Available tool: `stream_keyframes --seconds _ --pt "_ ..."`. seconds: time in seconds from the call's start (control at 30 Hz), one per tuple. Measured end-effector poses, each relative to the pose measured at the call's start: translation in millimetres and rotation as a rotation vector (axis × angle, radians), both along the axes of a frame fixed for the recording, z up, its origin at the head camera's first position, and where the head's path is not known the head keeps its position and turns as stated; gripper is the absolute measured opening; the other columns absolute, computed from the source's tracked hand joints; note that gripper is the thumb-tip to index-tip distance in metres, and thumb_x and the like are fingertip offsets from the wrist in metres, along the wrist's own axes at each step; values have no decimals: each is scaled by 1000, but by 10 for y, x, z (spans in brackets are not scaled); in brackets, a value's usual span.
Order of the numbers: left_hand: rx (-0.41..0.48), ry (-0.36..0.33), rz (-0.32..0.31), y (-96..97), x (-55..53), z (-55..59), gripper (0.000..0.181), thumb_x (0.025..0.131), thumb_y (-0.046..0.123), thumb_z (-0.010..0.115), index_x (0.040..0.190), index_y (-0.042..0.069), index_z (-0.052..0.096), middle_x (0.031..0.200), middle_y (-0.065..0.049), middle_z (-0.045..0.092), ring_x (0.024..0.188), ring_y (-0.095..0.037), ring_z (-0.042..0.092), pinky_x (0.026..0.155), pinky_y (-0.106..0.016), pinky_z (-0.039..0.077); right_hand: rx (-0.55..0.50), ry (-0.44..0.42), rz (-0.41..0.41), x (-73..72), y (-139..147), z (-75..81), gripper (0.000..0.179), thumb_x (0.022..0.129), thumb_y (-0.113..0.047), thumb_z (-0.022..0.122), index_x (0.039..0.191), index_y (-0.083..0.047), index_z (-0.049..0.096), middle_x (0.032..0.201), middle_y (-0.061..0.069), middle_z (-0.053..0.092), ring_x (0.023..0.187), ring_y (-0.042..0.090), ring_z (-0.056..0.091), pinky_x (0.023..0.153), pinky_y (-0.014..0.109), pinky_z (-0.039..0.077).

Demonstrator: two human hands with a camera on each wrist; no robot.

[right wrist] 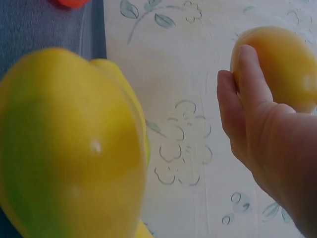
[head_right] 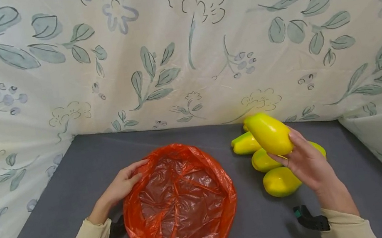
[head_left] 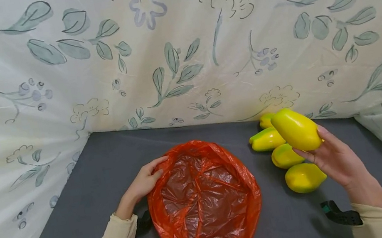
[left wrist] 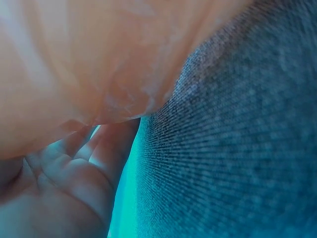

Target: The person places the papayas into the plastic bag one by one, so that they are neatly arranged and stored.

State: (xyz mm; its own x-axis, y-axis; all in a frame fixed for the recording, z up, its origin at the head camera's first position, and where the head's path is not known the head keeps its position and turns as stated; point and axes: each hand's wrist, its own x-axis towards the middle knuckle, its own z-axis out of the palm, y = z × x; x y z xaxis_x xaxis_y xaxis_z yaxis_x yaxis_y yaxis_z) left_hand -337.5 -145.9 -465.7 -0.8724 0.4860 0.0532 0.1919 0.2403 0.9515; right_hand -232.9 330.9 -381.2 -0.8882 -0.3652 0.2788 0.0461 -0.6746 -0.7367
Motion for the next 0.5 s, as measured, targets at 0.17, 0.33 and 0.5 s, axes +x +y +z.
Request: stream_keyframes --seconds 0.17,0.33,0.5 --pt "-9 8 5 15 16 27 44 100 -1 42 143 -1 39 128 -27 50 96 -31 63 74 -36 55 41 5 -11 -30 -111 8 46 106 -16 16 142 -10 43 133 9 52 117 25 53 99 41 41" --pt "-13 -3 15 34 30 19 44 99 -1 42 143 1 40 128 -25 52 94 -29 64 73 -36 56 85 -24 -31 -45 -220 15 43 106 -16 19 140 -12 46 131 7 52 115 24 54 98 41 42" --pt "-7 -8 16 43 52 2 44 99 -1 42 144 1 39 128 -26 51 93 -29 64 72 -38 56 135 -14 -36 -63 -331 3 42 106 -16 20 140 -13 45 131 6 52 115 22 54 97 40 43"
